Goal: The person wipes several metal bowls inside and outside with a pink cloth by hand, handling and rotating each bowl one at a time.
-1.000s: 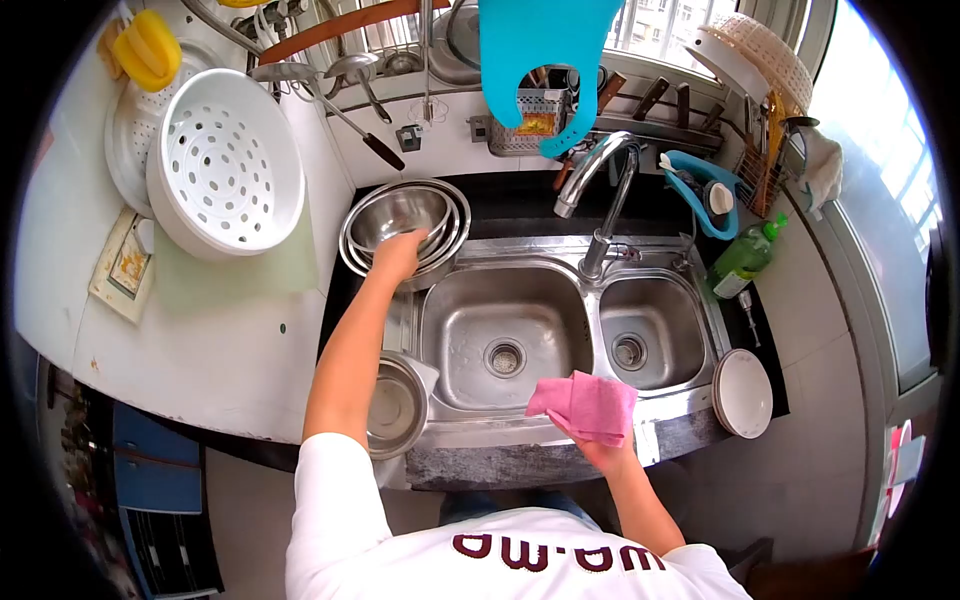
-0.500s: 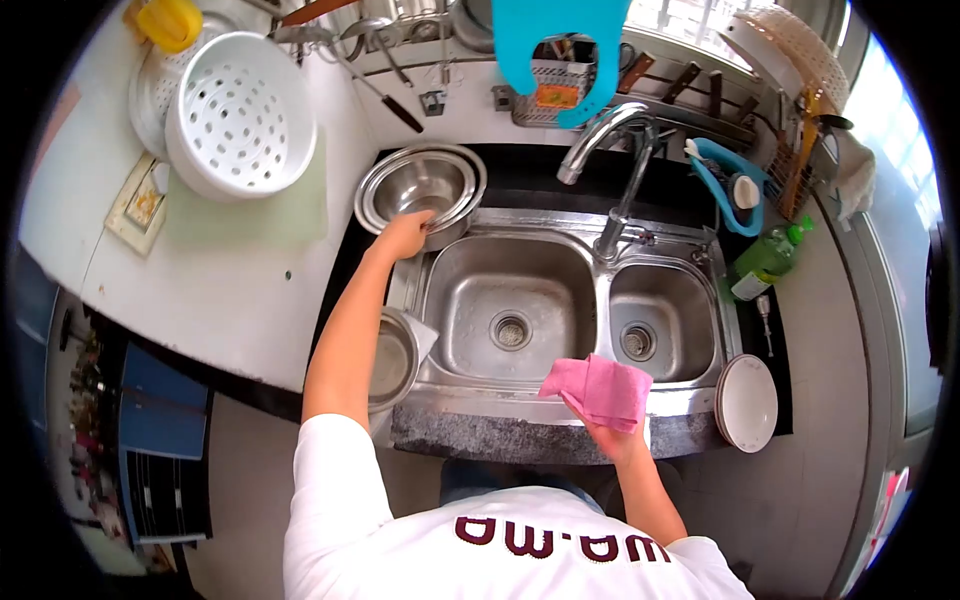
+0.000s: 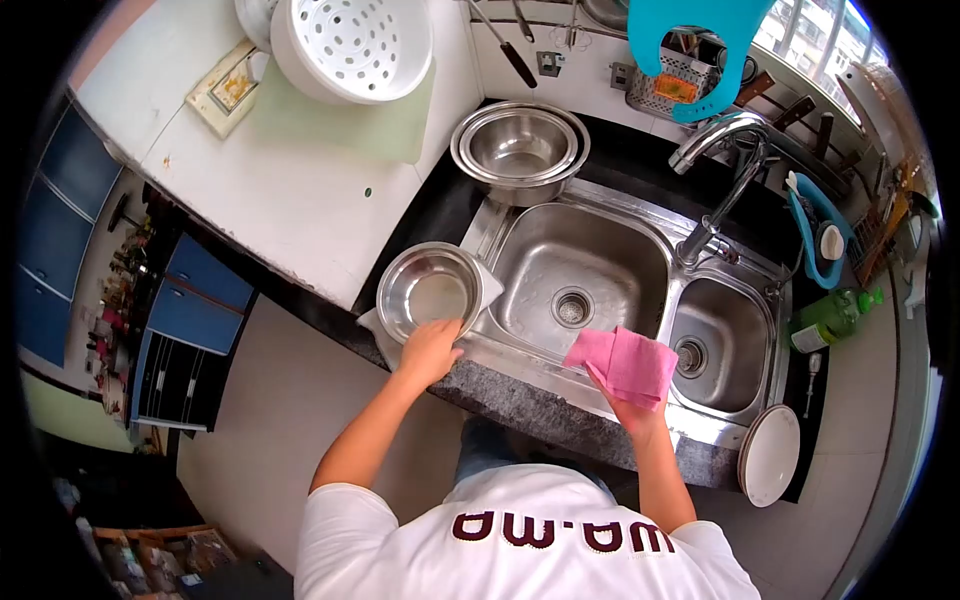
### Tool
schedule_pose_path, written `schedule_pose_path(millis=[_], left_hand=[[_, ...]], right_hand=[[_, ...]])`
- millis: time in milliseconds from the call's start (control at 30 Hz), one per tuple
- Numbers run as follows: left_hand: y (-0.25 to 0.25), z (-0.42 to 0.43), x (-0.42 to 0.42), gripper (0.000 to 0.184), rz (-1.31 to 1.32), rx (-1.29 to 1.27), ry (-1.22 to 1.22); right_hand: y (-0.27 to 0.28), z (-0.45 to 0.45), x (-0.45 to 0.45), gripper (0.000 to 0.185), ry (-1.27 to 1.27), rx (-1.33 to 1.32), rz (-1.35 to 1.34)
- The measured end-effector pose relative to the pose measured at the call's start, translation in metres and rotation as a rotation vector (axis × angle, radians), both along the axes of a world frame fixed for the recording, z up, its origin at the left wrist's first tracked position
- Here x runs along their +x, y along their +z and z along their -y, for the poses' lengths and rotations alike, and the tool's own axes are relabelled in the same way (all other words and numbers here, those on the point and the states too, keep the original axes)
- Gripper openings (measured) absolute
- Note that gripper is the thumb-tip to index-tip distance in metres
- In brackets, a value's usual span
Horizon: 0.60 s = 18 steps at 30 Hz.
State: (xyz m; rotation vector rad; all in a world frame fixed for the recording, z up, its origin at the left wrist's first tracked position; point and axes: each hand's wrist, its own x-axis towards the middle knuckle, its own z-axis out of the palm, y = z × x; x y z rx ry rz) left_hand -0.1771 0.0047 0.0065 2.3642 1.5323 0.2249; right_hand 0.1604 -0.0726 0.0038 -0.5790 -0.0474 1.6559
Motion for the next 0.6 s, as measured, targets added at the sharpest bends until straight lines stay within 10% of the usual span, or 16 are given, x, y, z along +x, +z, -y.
schedule_pose_path(millis=[200, 267, 600], left_hand=[[0.017, 0.010, 0.018, 0.028, -0.180, 0.001, 0.221], [0.019, 0.012, 0.025, 0.029, 0.131, 0.338, 0.015], [0.074, 0.013, 0.088, 0.030, 0.061, 0.360, -0.391]], right_hand=[[0.011, 0.000, -0.004, 0.035, -0.014, 0.022, 0.009], [0.008, 0.003, 0.000, 0.039, 0.040, 0.055, -0.042], [0.004, 0.020, 0.019, 0.039, -0.072, 0.052, 0.012]])
